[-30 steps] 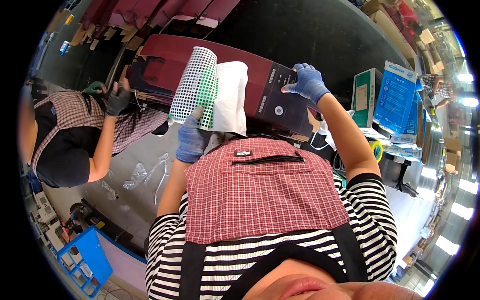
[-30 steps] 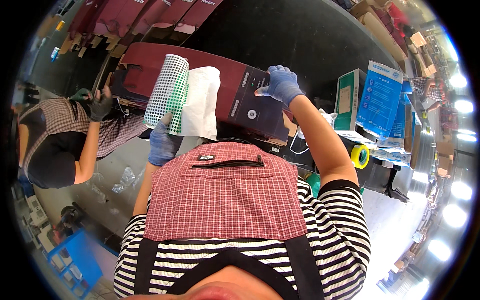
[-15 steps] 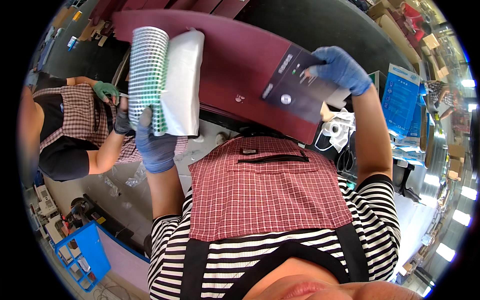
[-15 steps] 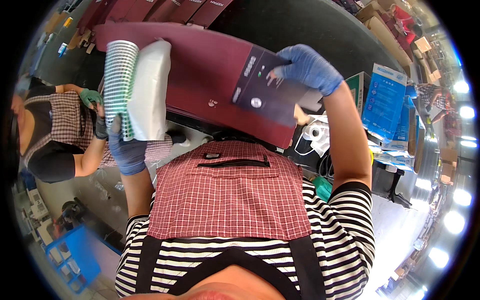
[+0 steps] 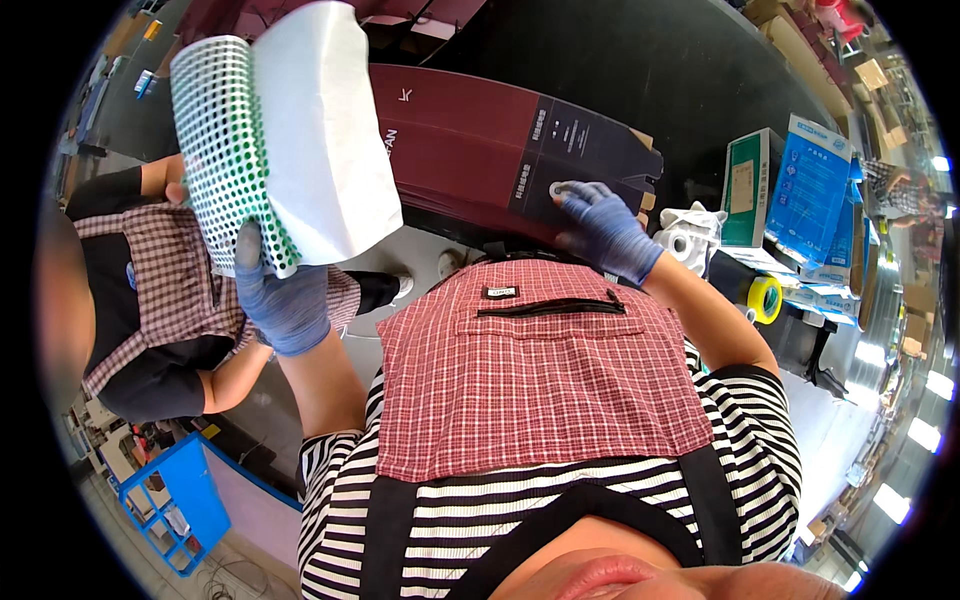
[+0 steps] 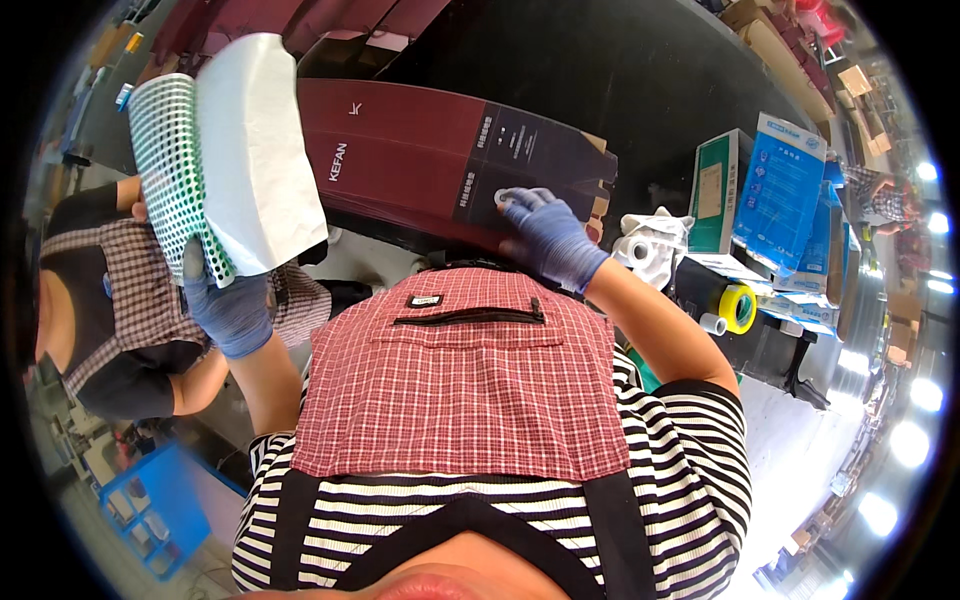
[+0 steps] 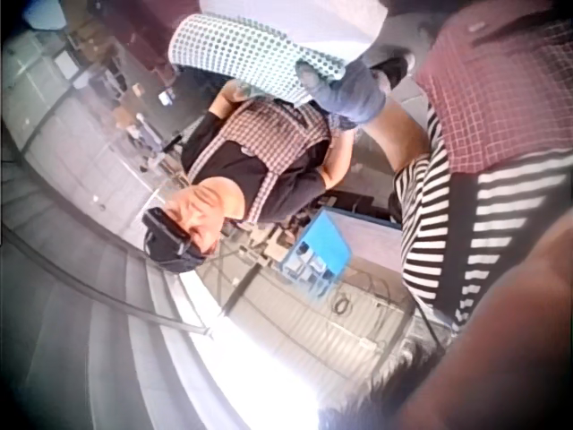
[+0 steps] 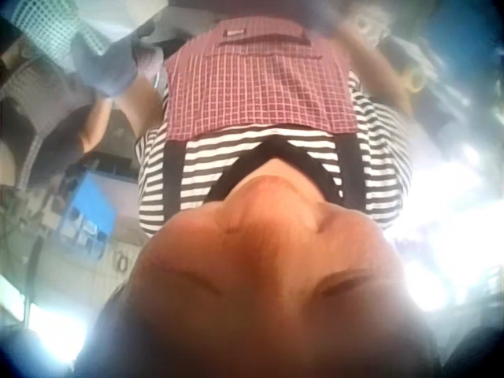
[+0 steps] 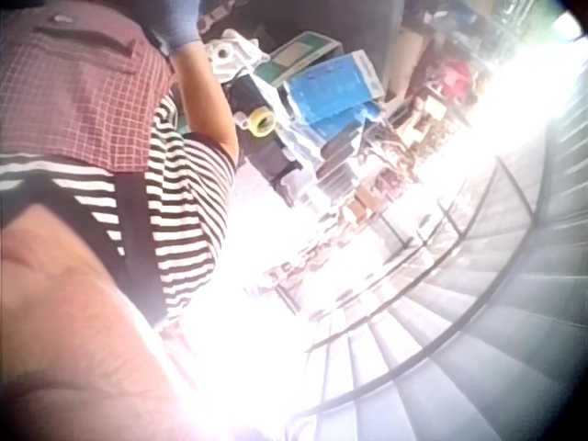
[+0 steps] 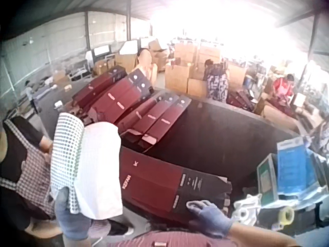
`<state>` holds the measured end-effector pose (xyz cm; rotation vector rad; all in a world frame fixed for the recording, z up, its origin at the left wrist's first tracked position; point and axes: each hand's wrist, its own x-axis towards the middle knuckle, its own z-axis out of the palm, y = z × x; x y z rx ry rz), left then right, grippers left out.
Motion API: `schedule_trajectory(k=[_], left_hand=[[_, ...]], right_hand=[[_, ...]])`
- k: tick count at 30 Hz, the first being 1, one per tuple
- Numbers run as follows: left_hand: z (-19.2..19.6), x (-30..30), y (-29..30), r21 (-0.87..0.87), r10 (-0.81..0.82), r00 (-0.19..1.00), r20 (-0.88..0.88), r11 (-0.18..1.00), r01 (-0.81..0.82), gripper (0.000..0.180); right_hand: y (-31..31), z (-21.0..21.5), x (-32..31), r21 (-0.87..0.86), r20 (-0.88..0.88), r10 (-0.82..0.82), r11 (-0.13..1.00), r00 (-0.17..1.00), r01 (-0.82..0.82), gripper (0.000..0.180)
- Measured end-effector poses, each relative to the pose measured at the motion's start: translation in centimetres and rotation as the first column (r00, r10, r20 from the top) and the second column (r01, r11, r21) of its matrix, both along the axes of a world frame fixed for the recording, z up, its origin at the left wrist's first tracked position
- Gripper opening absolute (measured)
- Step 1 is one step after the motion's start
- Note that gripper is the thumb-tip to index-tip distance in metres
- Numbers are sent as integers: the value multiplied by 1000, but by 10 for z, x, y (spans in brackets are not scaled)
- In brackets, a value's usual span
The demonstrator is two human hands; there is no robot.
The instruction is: The person assembles cardboard boxes by hand. The person removes a flat box from a stack, folds the sides and bottom to form the box shape, and places the assembled boxes into another stack.
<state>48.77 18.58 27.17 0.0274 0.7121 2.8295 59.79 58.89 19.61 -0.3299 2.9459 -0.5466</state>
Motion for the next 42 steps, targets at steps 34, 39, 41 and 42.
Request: schedule_trajectory(k=[34, 39, 41, 42], left_hand=[[-16, -89, 21, -745, -294, 942, -161, 662, 79, 54], [-16, -75, 15, -438, -321, 945, 54, 843, 312, 43], [-3, -68, 12, -362, -338, 932, 132, 859, 362, 33], [-1, -66, 11, -380, -320, 941, 109, 862, 336, 31]], right_hand=[[-164, 106, -199, -449, -438, -50, 877, 897, -170, 21], [-165, 112, -184, -351, -472, 34, 909, 881, -224, 21], [-167, 114, -178, -317, -460, 79, 916, 884, -246, 22], [-169, 115, -176, -312, -464, 80, 917, 882, -248, 22]])
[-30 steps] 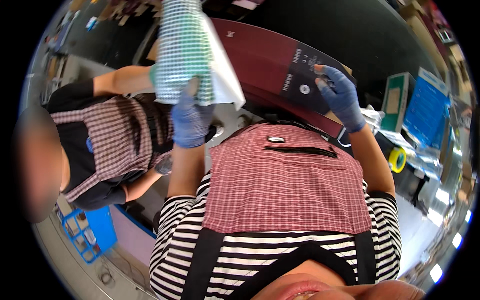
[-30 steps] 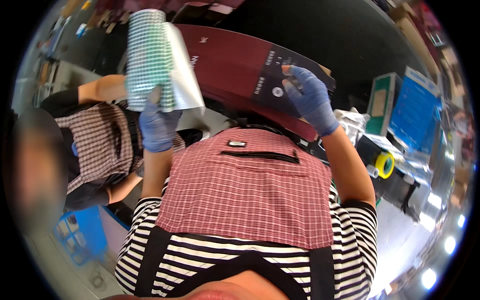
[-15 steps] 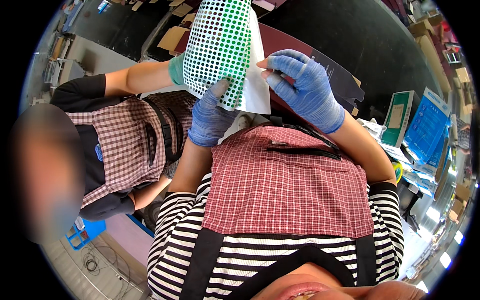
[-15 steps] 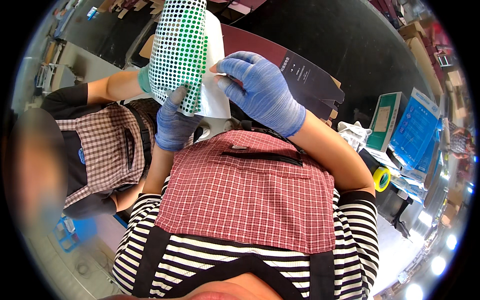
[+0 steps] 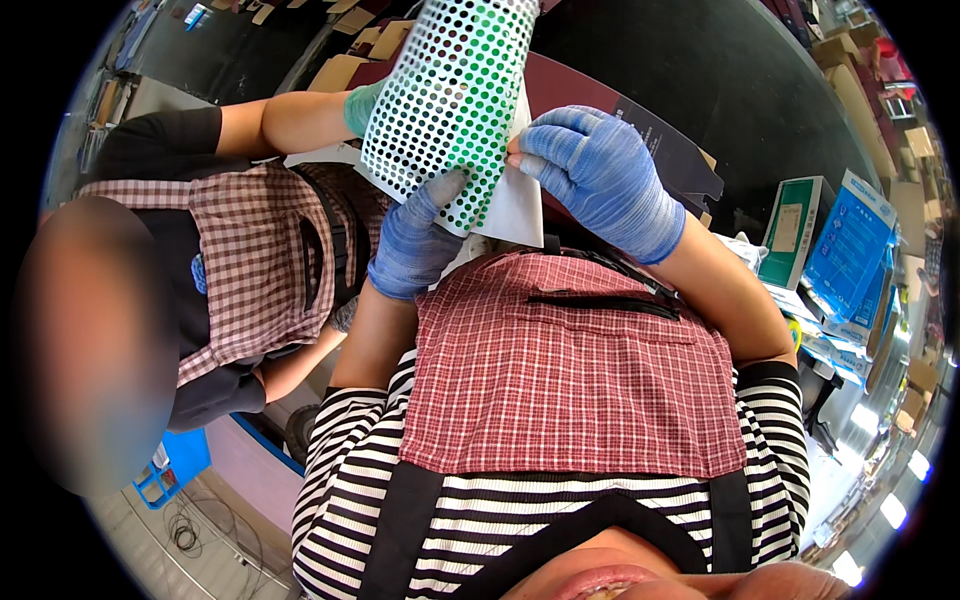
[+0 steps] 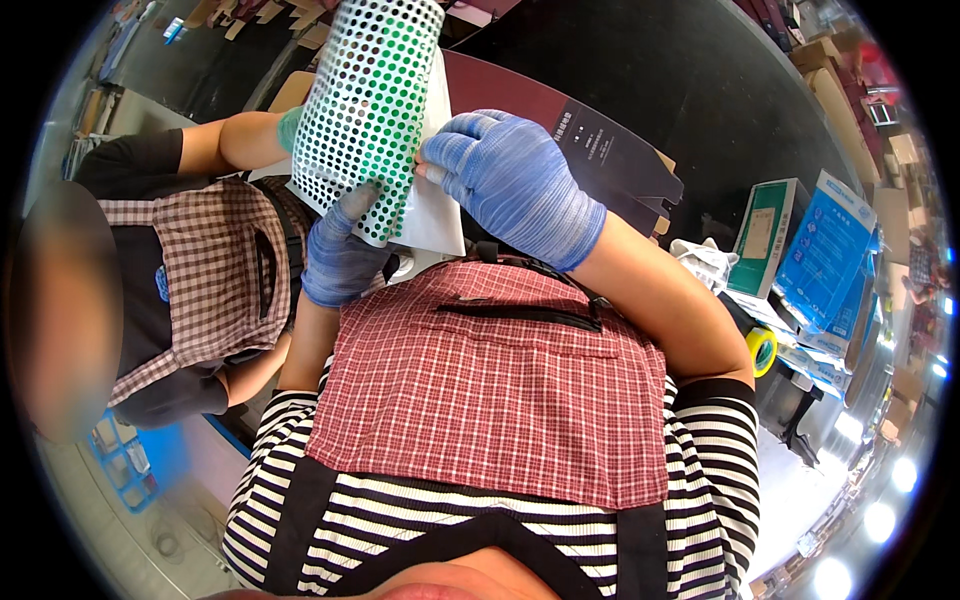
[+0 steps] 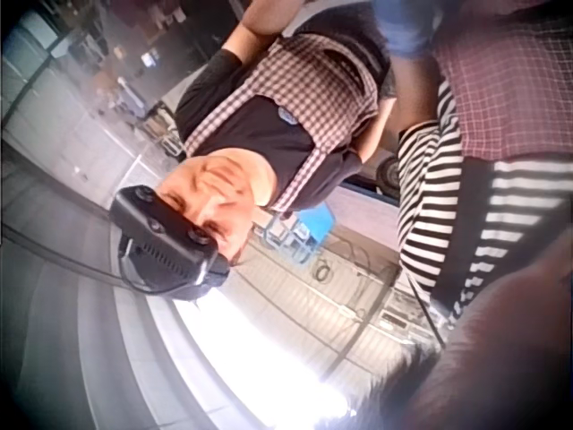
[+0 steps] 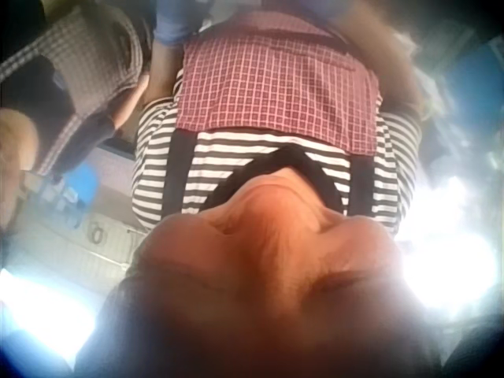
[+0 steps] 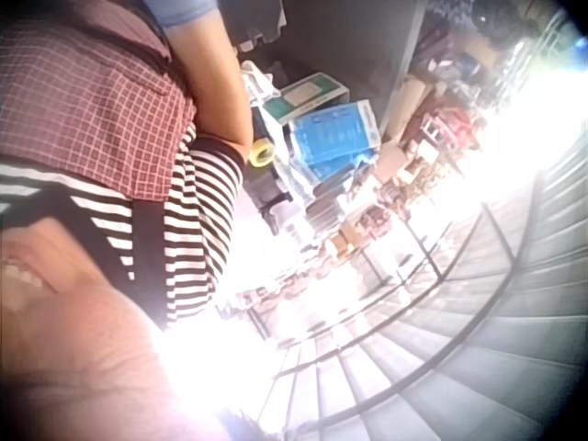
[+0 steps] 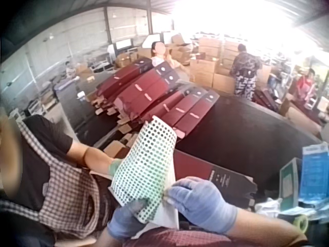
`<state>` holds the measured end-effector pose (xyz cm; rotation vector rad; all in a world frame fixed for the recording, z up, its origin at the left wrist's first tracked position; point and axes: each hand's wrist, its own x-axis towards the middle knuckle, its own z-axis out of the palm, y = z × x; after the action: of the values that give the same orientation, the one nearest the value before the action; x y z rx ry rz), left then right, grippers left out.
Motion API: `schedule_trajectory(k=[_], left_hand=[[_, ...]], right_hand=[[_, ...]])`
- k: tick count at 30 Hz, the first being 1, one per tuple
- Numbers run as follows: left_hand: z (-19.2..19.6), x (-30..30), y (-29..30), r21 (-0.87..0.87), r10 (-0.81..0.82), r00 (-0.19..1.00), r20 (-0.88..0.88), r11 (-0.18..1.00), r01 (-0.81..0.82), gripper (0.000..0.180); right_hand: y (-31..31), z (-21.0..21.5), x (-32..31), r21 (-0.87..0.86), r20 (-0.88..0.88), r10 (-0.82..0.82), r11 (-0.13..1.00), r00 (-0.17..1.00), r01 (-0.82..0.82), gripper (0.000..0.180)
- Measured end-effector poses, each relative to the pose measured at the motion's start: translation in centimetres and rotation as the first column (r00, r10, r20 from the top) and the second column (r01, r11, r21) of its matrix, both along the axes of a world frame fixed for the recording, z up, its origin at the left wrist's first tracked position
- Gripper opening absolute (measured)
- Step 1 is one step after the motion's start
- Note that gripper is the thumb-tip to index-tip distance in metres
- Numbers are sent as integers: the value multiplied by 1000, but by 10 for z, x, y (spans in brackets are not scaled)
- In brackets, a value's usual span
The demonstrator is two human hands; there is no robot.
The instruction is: The person assembles cardboard boxes by hand. The person removes a flat box from a stack, folds the sides and bottom to form the box shape, and places the assembled boxes into another stack.
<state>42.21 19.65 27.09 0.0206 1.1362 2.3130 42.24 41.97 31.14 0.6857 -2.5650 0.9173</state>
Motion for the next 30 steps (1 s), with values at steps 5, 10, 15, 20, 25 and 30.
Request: schedule_trajectory(k=[5, 10, 15, 20, 25, 30], left_hand=[[6, 12, -8, -8, 14, 999, 46, 1000, -13, 38], [-7, 35, 7, 48, -41, 996, 84, 998, 37, 52], [-5, 45, 19, 224, -99, 974, 202, 973, 52, 56], [-14, 49, 23, 254, -76, 973, 217, 967, 19, 57], [-15, 53, 25, 194, -27, 979, 201, 981, -13, 51], [-8, 55, 24, 23, 10, 998, 59, 1000, -11, 51]], right_hand=[[-9, -5, 10, 100, -45, 60, 993, 997, -55, 23], [7, -11, 33, -96, 101, 64, 994, 993, -55, 21], [18, -9, 46, -461, 517, 154, 879, 842, 122, 20], [23, -15, 55, -519, 391, 168, 852, 905, 65, 21], [29, -10, 55, -129, 84, 64, 990, 994, -53, 21], [29, -5, 55, 18, 23, 71, 997, 997, -72, 21]])
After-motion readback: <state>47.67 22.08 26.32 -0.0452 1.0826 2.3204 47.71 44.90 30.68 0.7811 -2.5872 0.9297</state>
